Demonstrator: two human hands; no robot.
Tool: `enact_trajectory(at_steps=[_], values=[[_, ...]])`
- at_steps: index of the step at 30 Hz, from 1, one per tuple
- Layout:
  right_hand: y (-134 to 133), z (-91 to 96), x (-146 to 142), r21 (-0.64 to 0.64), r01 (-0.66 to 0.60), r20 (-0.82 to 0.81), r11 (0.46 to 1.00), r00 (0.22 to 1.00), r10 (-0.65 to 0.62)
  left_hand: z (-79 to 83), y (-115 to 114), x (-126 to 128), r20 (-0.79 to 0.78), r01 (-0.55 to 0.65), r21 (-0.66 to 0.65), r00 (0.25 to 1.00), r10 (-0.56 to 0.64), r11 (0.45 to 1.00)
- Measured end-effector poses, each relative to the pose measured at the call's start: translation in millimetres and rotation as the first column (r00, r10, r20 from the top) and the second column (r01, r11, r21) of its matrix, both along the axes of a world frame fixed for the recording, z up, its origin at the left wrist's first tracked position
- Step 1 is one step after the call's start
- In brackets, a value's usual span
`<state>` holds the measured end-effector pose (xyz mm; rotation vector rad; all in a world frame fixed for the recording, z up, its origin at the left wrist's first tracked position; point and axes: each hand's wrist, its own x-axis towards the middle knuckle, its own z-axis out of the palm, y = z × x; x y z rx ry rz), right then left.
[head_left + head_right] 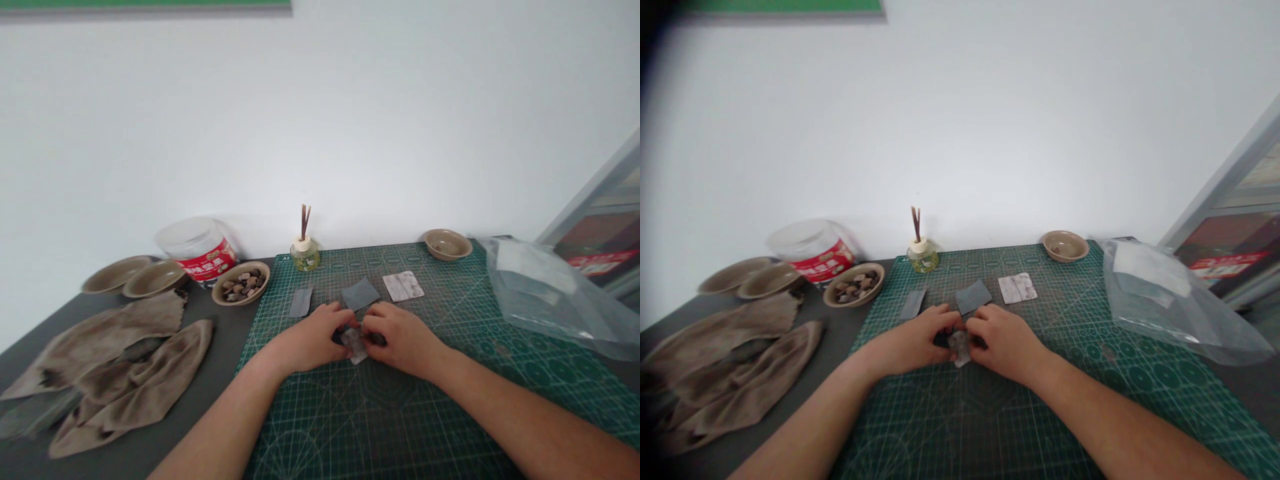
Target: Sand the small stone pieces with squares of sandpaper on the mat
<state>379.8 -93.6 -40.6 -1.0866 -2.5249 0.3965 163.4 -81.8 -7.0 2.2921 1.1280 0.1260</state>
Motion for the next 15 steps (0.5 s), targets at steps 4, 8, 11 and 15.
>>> enact_trajectory(at_steps=[4,8,11,15], values=[[-1.3,1.1,0.0,-0.011,-0.127,0.006,0.992,0.992,0.127,-0.1,0.1,0.2,0.012,0.006,0.002,1.0,-0.006,1.0],[2.3,3.5,4.5,-0.025,0.075,-0.127,0.997,0.989,-0.078,2.9,-2.0,3.0,0.089,0.005,0.048,0.996,-0.009,0.999],[3.9,3.7,3.8,-0.182,0.101,-0.316,0.978,0.936,-0.156,6.6,-3.6,6.7,0.192,-0.026,0.074,0.981,0.011,0.997],[4.4,-0.1,0.6,-0.385,-0.027,-0.536,0.923,0.82,-0.199,8.0,-2.4,9.6,0.312,-0.034,0.059,0.95,0.014,0.998]])
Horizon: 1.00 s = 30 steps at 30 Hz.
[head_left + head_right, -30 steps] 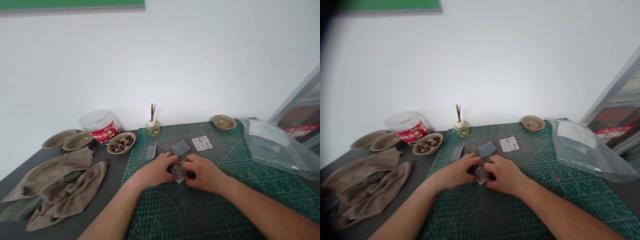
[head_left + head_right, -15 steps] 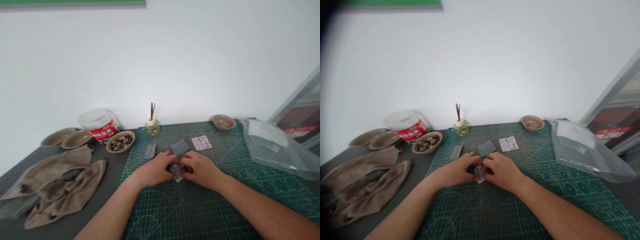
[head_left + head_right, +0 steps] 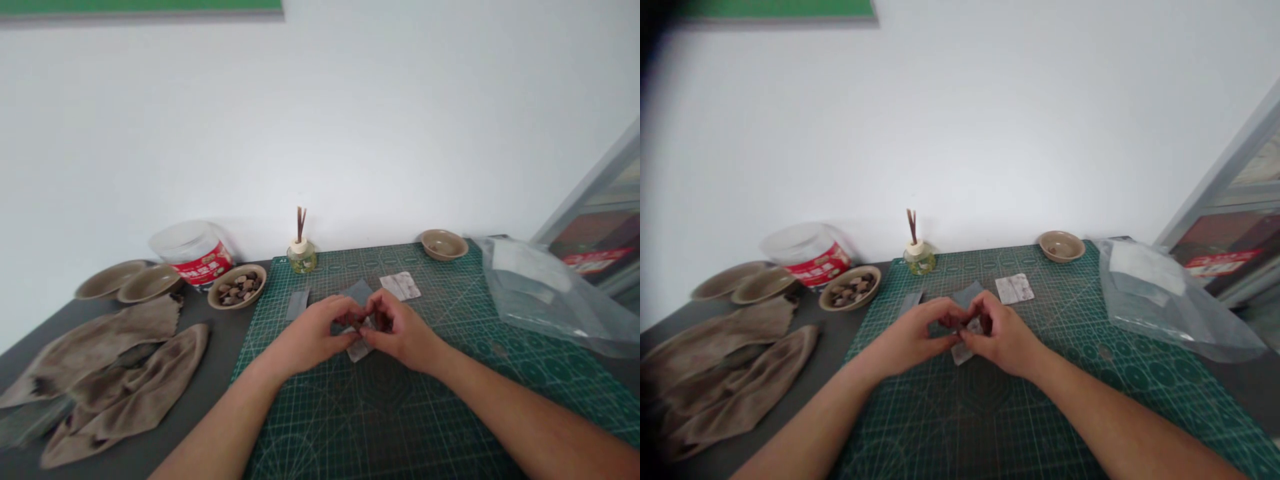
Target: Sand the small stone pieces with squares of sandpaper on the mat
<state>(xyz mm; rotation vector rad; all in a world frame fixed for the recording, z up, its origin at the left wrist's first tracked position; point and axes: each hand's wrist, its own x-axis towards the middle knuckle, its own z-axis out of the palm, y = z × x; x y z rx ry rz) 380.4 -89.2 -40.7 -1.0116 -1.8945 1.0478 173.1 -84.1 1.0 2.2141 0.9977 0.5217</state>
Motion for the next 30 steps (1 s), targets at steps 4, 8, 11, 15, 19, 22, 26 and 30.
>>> enact_trajectory(at_steps=[4,8,11,15,19,22,26,30], values=[[1,-0.9,3,-0.028,-0.033,-0.029,0.999,0.999,0.032,-1.7,5,-3,0.055,-0.04,0.047,0.998,0.037,0.998],[0,1.9,8,0.167,-0.081,0.337,0.983,0.941,0.02,-4.0,11,-9,0.159,-0.32,0.157,0.942,0.296,0.934],[-2,2.6,9,0.211,-0.187,0.491,0.959,0.869,0.061,-6.7,13,-9,0.189,-0.405,0.146,0.907,0.377,0.902],[-2,1.5,8,0.161,-0.161,0.505,0.974,0.861,0.059,-9.7,12,-6,0.143,-0.378,0.139,0.922,0.359,0.915],[0,1.4,8,0.098,-0.071,0.443,0.993,0.896,0.021,-9.3,11,-5,0.119,-0.337,0.151,0.939,0.321,0.929],[0,4.7,7,0.016,-0.06,0.361,0.998,0.931,0.05,-9.1,12,-5,0.126,-0.32,0.133,0.944,0.304,0.938],[-3,10.0,6,0.14,-0.098,0.308,0.985,0.95,0.051,-10.3,12,-5,0.119,-0.308,0.119,0.948,0.295,0.944],[-6,11.7,6,0.262,-0.187,0.422,0.947,0.904,0.062,-11.6,13,-6,0.101,-0.311,0.122,0.949,0.3,0.942]])
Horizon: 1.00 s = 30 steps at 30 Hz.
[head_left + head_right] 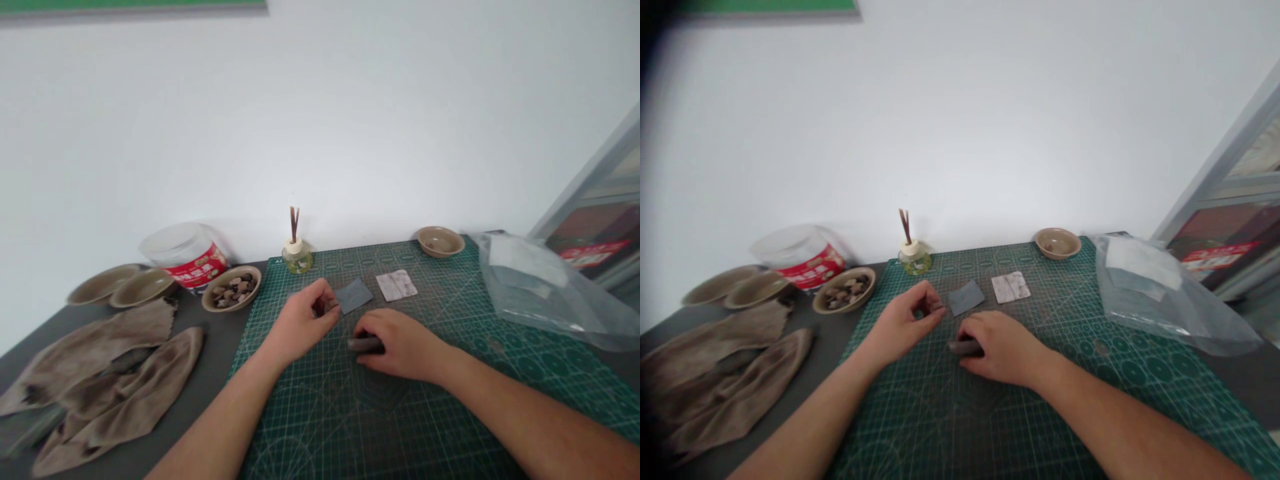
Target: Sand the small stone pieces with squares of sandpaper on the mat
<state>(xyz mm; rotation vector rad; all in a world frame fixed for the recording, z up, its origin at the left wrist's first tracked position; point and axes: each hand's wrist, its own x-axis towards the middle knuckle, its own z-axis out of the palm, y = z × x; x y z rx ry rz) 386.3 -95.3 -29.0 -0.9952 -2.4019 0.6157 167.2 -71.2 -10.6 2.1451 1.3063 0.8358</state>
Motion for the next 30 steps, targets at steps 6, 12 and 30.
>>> enact_trajectory(at_steps=[6,12,30], values=[[-2,0.1,1,0.032,0.034,0.045,0.999,0.998,-0.035,-3.9,3,-1,-0.019,0.031,-0.022,0.999,-0.031,0.999],[-3,-0.4,1,0.024,0.026,0.07,0.999,0.997,-0.028,-5.0,5,0,-0.059,0.052,-0.065,0.997,-0.056,0.997],[59,3.1,92,0.224,0.802,0.272,0.554,0.494,-0.826,-7.8,6,-2,-0.037,0.058,-0.062,0.997,-0.061,0.996]])
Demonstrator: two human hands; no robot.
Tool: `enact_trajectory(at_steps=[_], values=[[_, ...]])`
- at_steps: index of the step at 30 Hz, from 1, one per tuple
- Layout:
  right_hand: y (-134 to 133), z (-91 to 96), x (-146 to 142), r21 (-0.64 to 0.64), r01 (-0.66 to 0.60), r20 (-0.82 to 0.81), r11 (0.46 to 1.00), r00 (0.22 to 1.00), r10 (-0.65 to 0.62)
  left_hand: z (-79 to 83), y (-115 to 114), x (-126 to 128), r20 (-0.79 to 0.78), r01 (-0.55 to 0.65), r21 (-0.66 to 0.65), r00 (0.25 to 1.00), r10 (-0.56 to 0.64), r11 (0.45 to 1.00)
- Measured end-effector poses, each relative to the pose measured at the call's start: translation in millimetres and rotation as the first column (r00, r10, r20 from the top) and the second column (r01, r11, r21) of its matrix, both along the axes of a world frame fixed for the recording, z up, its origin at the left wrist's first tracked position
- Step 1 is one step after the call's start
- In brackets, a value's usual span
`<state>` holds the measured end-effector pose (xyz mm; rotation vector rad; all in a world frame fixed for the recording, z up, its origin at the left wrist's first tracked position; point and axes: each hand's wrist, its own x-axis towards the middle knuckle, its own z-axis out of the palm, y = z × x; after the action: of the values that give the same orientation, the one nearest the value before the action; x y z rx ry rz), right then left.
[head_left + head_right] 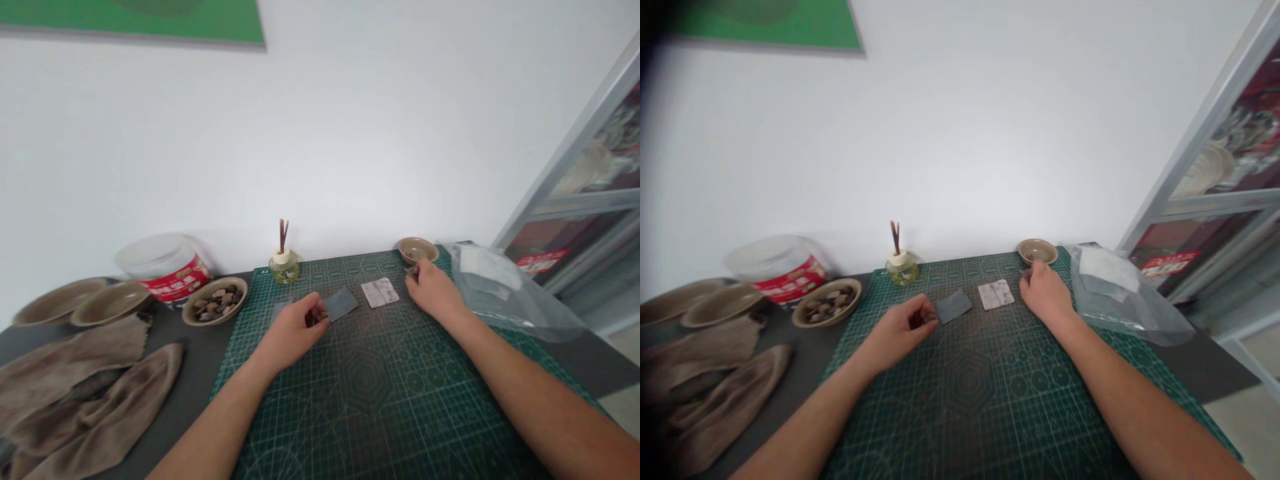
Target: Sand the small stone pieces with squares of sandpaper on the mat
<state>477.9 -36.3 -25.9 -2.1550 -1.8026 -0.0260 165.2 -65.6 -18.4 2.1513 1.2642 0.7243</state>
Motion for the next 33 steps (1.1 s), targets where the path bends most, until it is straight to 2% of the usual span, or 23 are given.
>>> enact_trajectory(at_steps=[4,8,11,13,14,18,20,22,25,28,30,33], values=[[-3,-17.7,-6,-0.044,0.056,0.121,0.997,0.991,-0.05,0.3,-2,1,-0.02,0.03,-0.027,0.999,-0.03,0.999],[-4,-10.7,-9,-0.009,0.052,0.115,0.999,0.992,-0.05,0.5,-3,2,-0.021,0.038,-0.036,0.999,-0.039,0.999],[2,-0.3,-17,0.012,-0.143,0.095,0.99,0.985,0.141,2.7,-5,3,-0.007,0.062,-0.039,0.998,-0.063,0.997],[8,1.8,-26,-0.059,-0.252,0.064,0.966,0.965,0.256,5.3,-8,4,0.004,0.09,-0.049,0.996,-0.09,0.995],[11,0.7,-32,-0.103,-0.257,0.054,0.961,0.963,0.263,6.5,-9,5,0.008,0.1,-0.055,0.995,-0.099,0.994],[19,-11.1,-50,-0.153,-0.156,0.016,0.976,0.987,0.16,8.2,-14,7,0.01,0.12,-0.071,0.993,-0.12,0.99],[21,-16.2,-53,-0.124,-0.139,-0.078,0.982,0.988,0.13,6.5,-15,7,0.015,0.134,-0.078,0.991,-0.133,0.988],[21,-17.7,-52,-0.042,-0.143,-0.212,0.989,0.968,0.131,4.0,-14,8,0.022,0.143,-0.082,0.99,-0.141,0.986],[18,-12.5,-48,0.124,-0.18,-0.465,0.976,0.858,0.217,1.1,-13,9,0.027,0.13,-0.078,0.991,-0.128,0.988],[10,-3.1,-50,0.22,-0.276,-0.675,0.936,0.649,0.35,1.0,-12,11,0.054,0.089,-0.063,0.995,-0.085,0.994],[1,2.3,-55,0.242,-0.371,-0.755,0.897,0.509,0.414,1.9,-12,13,0.092,0.046,-0.056,0.995,-0.04,0.997],[-15,6.6,-68,0.21,-0.474,-0.867,0.855,0.313,0.387,3.3,-14,16,0.149,0.005,-0.076,0.989,0.006,0.997]])
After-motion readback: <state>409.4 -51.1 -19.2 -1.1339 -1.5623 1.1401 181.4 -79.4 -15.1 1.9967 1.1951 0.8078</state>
